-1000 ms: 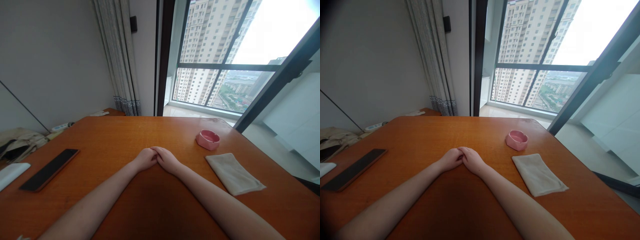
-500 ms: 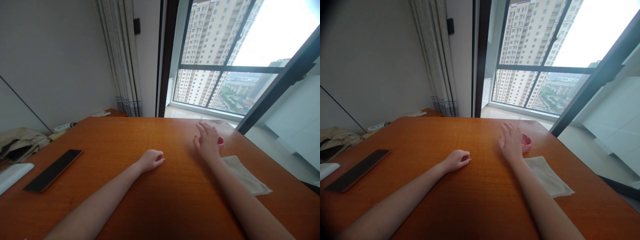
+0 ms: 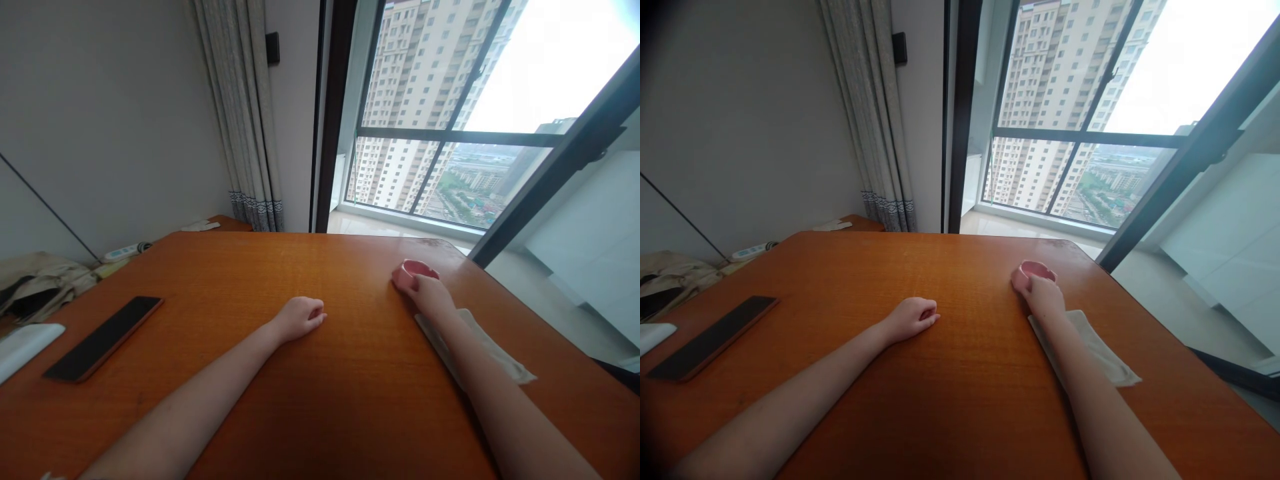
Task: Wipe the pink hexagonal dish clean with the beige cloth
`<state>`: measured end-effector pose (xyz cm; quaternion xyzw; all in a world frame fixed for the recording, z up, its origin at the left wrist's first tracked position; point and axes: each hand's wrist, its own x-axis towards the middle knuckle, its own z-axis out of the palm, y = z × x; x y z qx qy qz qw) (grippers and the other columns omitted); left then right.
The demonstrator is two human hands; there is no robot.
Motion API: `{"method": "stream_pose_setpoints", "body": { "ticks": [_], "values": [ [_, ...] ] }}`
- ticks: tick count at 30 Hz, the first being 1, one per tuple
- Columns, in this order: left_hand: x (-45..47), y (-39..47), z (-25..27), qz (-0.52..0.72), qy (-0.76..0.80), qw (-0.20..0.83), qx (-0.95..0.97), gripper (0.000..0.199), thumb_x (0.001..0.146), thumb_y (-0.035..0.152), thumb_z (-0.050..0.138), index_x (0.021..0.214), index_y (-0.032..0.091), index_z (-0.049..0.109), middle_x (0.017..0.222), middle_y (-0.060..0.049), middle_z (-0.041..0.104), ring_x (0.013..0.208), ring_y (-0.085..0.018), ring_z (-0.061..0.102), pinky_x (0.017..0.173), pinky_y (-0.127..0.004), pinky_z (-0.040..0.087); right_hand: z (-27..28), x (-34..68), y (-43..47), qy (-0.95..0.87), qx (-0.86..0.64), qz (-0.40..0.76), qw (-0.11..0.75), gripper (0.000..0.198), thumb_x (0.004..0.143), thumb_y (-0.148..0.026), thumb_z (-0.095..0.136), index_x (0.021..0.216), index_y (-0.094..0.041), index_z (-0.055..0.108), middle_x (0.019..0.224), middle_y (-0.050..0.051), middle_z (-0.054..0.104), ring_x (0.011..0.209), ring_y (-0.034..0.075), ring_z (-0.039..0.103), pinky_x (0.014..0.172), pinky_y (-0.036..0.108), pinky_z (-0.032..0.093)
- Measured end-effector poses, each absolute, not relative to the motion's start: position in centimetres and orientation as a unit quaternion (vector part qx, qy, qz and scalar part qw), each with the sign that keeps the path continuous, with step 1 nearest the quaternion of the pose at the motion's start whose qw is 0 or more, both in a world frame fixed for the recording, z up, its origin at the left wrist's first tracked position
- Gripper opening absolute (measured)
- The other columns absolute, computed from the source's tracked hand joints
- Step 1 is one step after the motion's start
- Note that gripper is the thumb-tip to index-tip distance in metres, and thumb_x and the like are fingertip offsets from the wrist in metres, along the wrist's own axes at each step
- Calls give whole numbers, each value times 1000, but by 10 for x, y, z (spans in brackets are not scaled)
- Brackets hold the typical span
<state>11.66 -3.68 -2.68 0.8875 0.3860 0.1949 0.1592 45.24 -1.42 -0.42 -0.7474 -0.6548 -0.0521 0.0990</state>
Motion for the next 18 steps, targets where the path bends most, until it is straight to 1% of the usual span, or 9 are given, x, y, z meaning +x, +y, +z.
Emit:
{"method": "stream_pose_setpoints", "body": {
  "ticks": [2, 4, 6, 8, 10, 12, 14, 16, 18],
  "values": [
    [116, -37, -24, 230, 377, 155, 884, 17, 85, 31, 47, 75, 19, 54, 73, -1, 59, 67, -14, 53, 62, -25, 40, 2, 437, -18, -693, -705, -68, 131, 27, 84, -40, 48, 73, -17, 58, 75, 9, 64, 72, 21, 57, 65, 30, 39],
    [116, -39, -19, 290, 365, 122, 876, 17, 85, 30, 49, 96, 19, 56, 100, -7, 61, 92, -18, 56, 81, -30, 44, 8, 412, -25, -748, -638, -83, 165, 23, 84, -36, 51, 71, -18, 56, 78, 9, 63, 76, 22, 56, 72, 31, 40],
    [117, -40, -13, 327, 349, 63, 876, 36, 84, 32, 52, 118, 20, 49, 128, -12, 49, 119, -24, 44, 99, -39, 37, 11, 382, -34, -812, -550, -76, 182, 18, 83, -33, 55, 73, -18, 56, 81, 7, 63, 81, 22, 54, 80, 34, 41],
    [117, -43, -8, 317, 327, 10, 890, 47, 84, 36, 54, 127, 22, 43, 139, -13, 39, 130, -27, 32, 107, -46, 27, 8, 353, -43, -867, -453, -52, 199, 15, 85, -32, 55, 79, -19, 57, 81, 5, 63, 83, 21, 53, 90, 38, 40],
    [117, -46, -4, 276, 296, -15, 914, 43, 84, 41, 54, 122, 23, 48, 131, -11, 47, 128, -27, 35, 110, -49, 21, 0, 333, -51, -907, -364, -41, 208, 16, 87, -35, 52, 83, -20, 58, 81, 4, 62, 85, 20, 53, 100, 43, 34],
    [116, -50, 0, 232, 271, -24, 934, 29, 85, 43, 51, 104, 22, 57, 109, -8, 59, 114, -23, 46, 112, -49, 16, -8, 322, -57, -921, -322, -33, 215, 20, 89, -37, 49, 82, -21, 58, 78, 3, 61, 82, 20, 53, 104, 47, 32],
    [115, -53, 5, 207, 259, -22, 943, 24, 85, 43, 50, 86, 21, 59, 88, -4, 61, 97, -20, 52, 112, -48, 17, -14, 319, -61, -920, -309, -18, 239, 21, 90, -38, 48, 82, -21, 58, 79, 3, 60, 82, 19, 54, 103, 47, 34],
    [111, -52, 10, 210, 269, -15, 940, 25, 85, 44, 51, 78, 20, 56, 82, -3, 58, 88, -18, 51, 110, -46, 23, -16, 323, -63, -906, -305, -11, 294, 18, 88, -36, 51, 93, -20, 58, 93, 6, 61, 95, 21, 54, 102, 45, 37],
    [101, -47, 15, 227, 306, -17, 924, 26, 82, 44, 54, 77, 19, 54, 84, -3, 58, 86, -18, 51, 107, -44, 29, -15, 331, -62, -878, -314, -29, 361, 24, 88, -32, 52, 108, -20, 54, 113, 10, 56, 111, 23, 49, 101, 45, 39]
  ]
}}
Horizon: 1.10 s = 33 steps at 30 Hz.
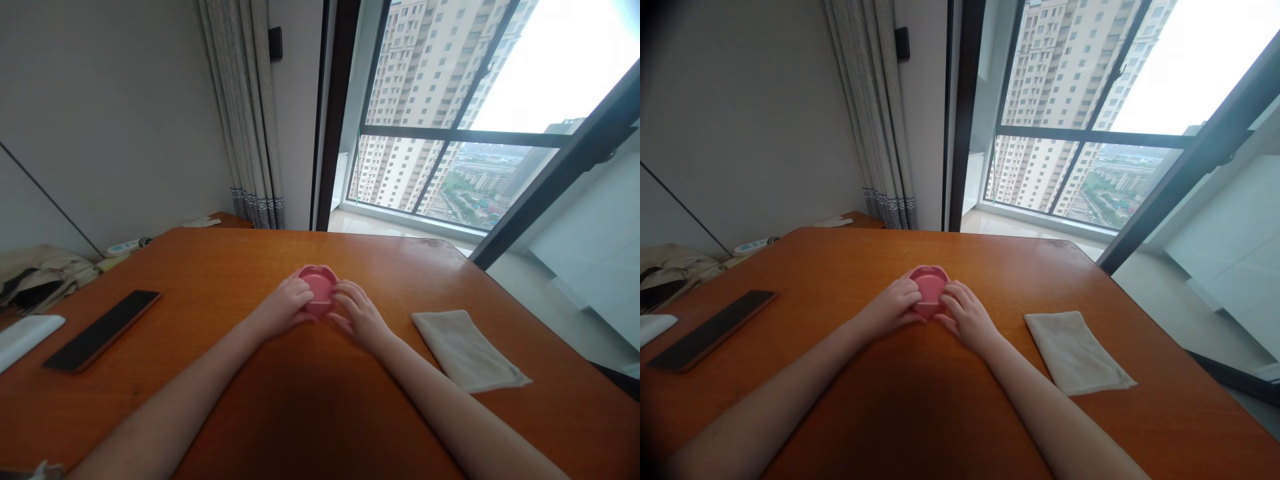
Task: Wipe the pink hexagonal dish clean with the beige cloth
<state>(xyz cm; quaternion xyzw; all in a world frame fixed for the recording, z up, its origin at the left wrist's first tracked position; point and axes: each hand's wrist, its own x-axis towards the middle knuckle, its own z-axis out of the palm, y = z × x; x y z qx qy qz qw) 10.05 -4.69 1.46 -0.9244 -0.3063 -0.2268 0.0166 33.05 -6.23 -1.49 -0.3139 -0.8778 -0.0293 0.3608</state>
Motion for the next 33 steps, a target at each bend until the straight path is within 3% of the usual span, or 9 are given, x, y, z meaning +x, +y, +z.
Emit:
{"method": "stream_pose_setpoints", "body": {
  "ticks": [3, 9, 18, 24, 29, 33],
  "values": [
    [72, -28, 15, -260, -407, 57, -874, 28, 81, 45, 56, 74, 18, 52, 83, -4, 58, 85, -20, 51, 104, -44, 31, -13, 342, -58, -844, -341, -61, 409, 29, 88, -23, 49, 117, -21, 50, 124, 12, 50, 118, 24, 45, 100, 45, 41],
    [1, 9, -7, -261, -589, 121, -755, 29, 78, 45, 58, 71, 17, 53, 83, -9, 62, 88, -24, 54, 100, -45, 32, -16, 347, -50, -841, -384, -28, 381, 25, 86, -16, 44, 108, -21, 56, 122, 11, 51, 114, 23, 48, 98, 42, 44],
    [-23, 12, -19, -231, -652, 104, -715, 31, 77, 43, 56, 86, 13, 61, 93, -11, 65, 93, -26, 57, 100, -45, 31, -16, 342, -54, -848, -408, 3, 338, 22, 86, -16, 42, 98, -20, 60, 118, 10, 54, 106, 20, 53, 94, 35, 43],
    [-24, 9, -19, -226, -657, 100, -712, 32, 78, 42, 53, 89, 14, 62, 98, -12, 65, 101, -29, 55, 102, -48, 30, -2, 366, -42, -778, -607, 22, 160, 18, 85, -20, 41, 88, -18, 59, 88, 7, 63, 78, 18, 58, 69, 28, 41],
    [-9, 2, -14, -276, -679, 138, -666, 35, 80, 43, 50, 100, 16, 58, 114, -16, 58, 114, -35, 45, 102, -68, 10, 14, 443, -28, -687, -720, 92, -35, 14, 72, -23, 58, 84, -16, 61, 84, 8, 64, 73, 19, 58, 61, 28, 38],
    [31, -10, -8, -357, -587, 160, -709, 28, 85, 34, 45, 107, 18, 54, 125, -14, 50, 120, -28, 43, 109, -60, 8, 20, 501, -32, -631, -763, 127, -58, 30, 58, -17, 70, 87, -16, 63, 70, 4, 63, 61, 18, 58, 55, 27, 41]
  ]
}}
